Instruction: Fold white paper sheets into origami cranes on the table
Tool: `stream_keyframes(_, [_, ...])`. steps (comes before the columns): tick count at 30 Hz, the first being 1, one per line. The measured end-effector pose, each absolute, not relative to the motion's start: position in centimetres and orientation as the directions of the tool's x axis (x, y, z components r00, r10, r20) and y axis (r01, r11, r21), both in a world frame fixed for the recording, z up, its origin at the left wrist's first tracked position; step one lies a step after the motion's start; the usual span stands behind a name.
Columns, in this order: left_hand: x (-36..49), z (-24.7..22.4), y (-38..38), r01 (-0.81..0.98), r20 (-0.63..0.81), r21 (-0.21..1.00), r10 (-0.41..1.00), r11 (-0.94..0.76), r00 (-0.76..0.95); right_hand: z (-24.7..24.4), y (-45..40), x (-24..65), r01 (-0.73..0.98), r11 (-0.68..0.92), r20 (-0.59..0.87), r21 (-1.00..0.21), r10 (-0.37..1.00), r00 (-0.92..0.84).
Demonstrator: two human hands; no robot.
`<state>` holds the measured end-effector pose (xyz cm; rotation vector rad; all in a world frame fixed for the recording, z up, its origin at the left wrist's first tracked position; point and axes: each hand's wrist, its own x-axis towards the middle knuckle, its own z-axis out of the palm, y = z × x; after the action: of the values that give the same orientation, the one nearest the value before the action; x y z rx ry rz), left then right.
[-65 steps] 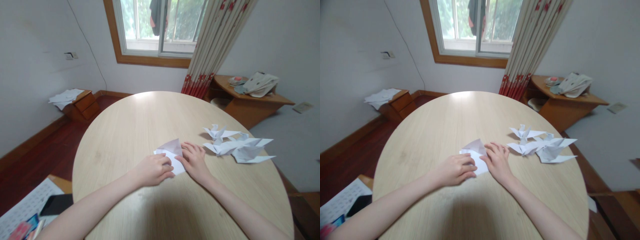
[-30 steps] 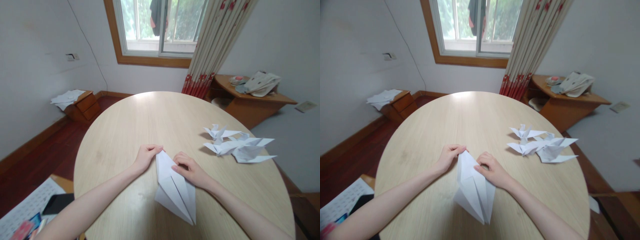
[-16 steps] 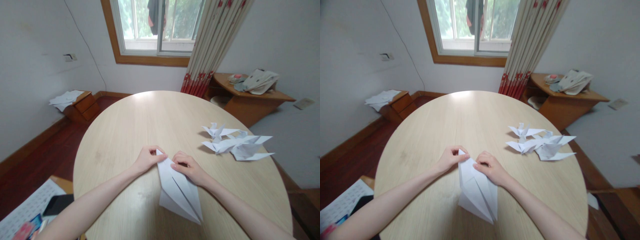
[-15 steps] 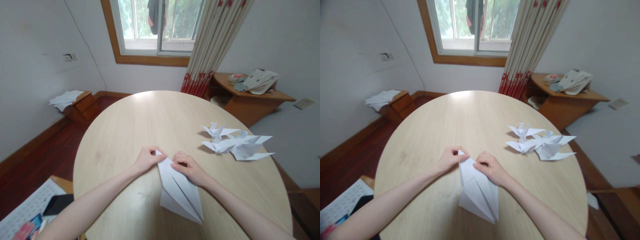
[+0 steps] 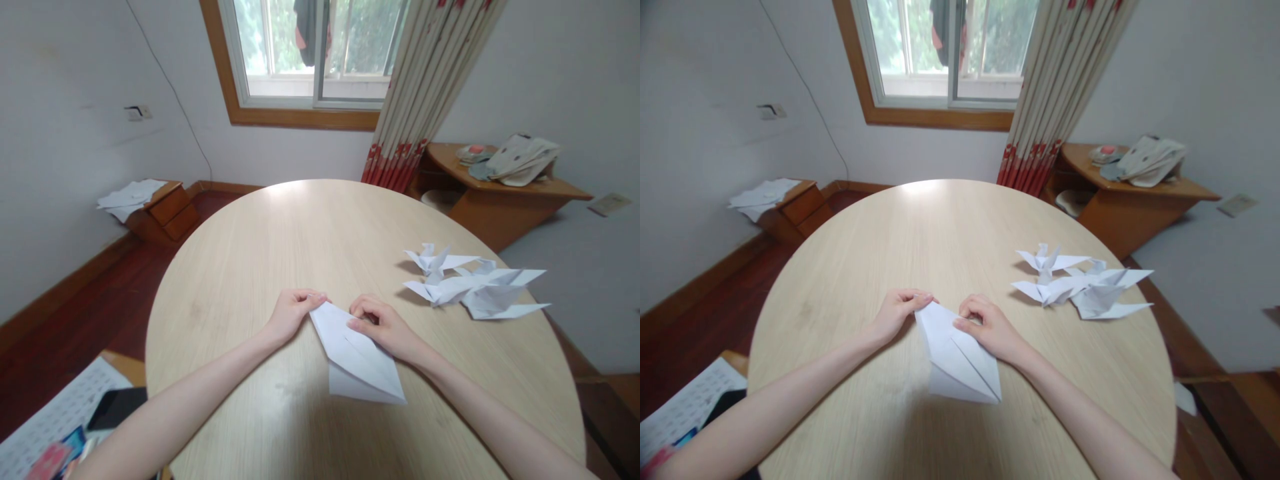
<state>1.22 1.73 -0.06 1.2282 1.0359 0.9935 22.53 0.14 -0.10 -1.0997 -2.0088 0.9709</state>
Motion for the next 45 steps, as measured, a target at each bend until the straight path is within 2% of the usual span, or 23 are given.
stream_keyframes(6, [1.2, -0.2, 1.9, -0.022, -0.047, 0.998, 0.980, 0.052, 0.192, -0.2, 0.0, 22.3, 0.416, 0.280, 0.110, -0.865, 0.916, -0.387])
stream_keyframes(11, [1.2, -0.2, 1.6, -0.015, -0.023, 1.000, 0.981, 0.026, 0.190, -0.2, -0.1, 22.1, 0.353, 0.169, 0.036, -0.920, 0.935, -0.354])
stream_keyframes(16, [1.2, -0.2, 1.4, -0.012, 0.029, 1.000, 0.976, -0.027, 0.216, -0.3, -0.1, 22.1, 0.307, 0.130, 0.035, -0.943, 0.954, -0.299])
stream_keyframes(21, [1.1, -0.6, 1.5, 0.110, 0.102, 0.985, 0.969, -0.129, 0.225, -0.4, -0.1, 22.1, 0.271, 0.123, 0.038, -0.955, 0.953, -0.302])
stream_keyframes(23, [1.0, -0.6, 1.4, 0.175, 0.190, 0.958, 0.959, -0.228, 0.211, -0.6, -0.1, 22.0, 0.263, 0.116, 0.032, -0.958, 0.953, -0.301])
stream_keyframes(25, [0.8, -0.1, 1.2, 0.275, 0.380, 0.866, 0.907, -0.418, 0.184, -0.8, -0.2, 21.9, 0.261, 0.105, 0.025, -0.960, 0.955, -0.294])
stream_keyframes(27, [0.4, 0.7, 0.9, 0.385, 0.606, 0.667, 0.765, -0.638, 0.218, -0.9, -0.2, 21.8, 0.261, 0.095, 0.015, -0.961, 0.956, -0.293])
stream_keyframes(30, [0.0, 2.3, 0.4, 0.365, 0.745, 0.314, 0.466, -0.876, 0.477, -0.8, -0.3, 21.7, 0.260, 0.094, 0.012, -0.961, 0.954, -0.301])
stream_keyframes(32, [0.0, 3.0, 0.1, 0.249, 0.716, 0.150, 0.279, -0.957, 0.640, -0.8, -0.3, 21.8, 0.262, 0.099, 0.015, -0.960, 0.953, -0.302])
stream_keyframes(34, [0.2, 3.3, -0.2, 0.186, 0.652, 0.096, 0.203, -0.978, 0.731, -0.8, -0.3, 21.8, 0.271, 0.104, 0.019, -0.957, 0.953, -0.301])
stream_keyframes(38, [1.0, 2.6, -0.5, 0.161, 0.534, 0.051, 0.163, -0.986, 0.829, -1.0, -0.2, 21.9, 0.307, 0.126, 0.033, -0.943, 0.956, -0.293])
stream_keyframes(42, [1.4, 1.6, -0.8, 0.170, 0.439, -0.051, 0.131, -0.984, 0.889, -1.1, -0.1, 22.0, 0.356, 0.170, 0.068, -0.919, 0.957, -0.280])
stream_keyframes(45, [1.3, 1.2, -0.8, 0.203, 0.360, -0.097, 0.155, -0.974, 0.920, -1.1, -0.2, 22.0, 0.398, 0.241, 0.139, -0.885, 0.953, -0.269])
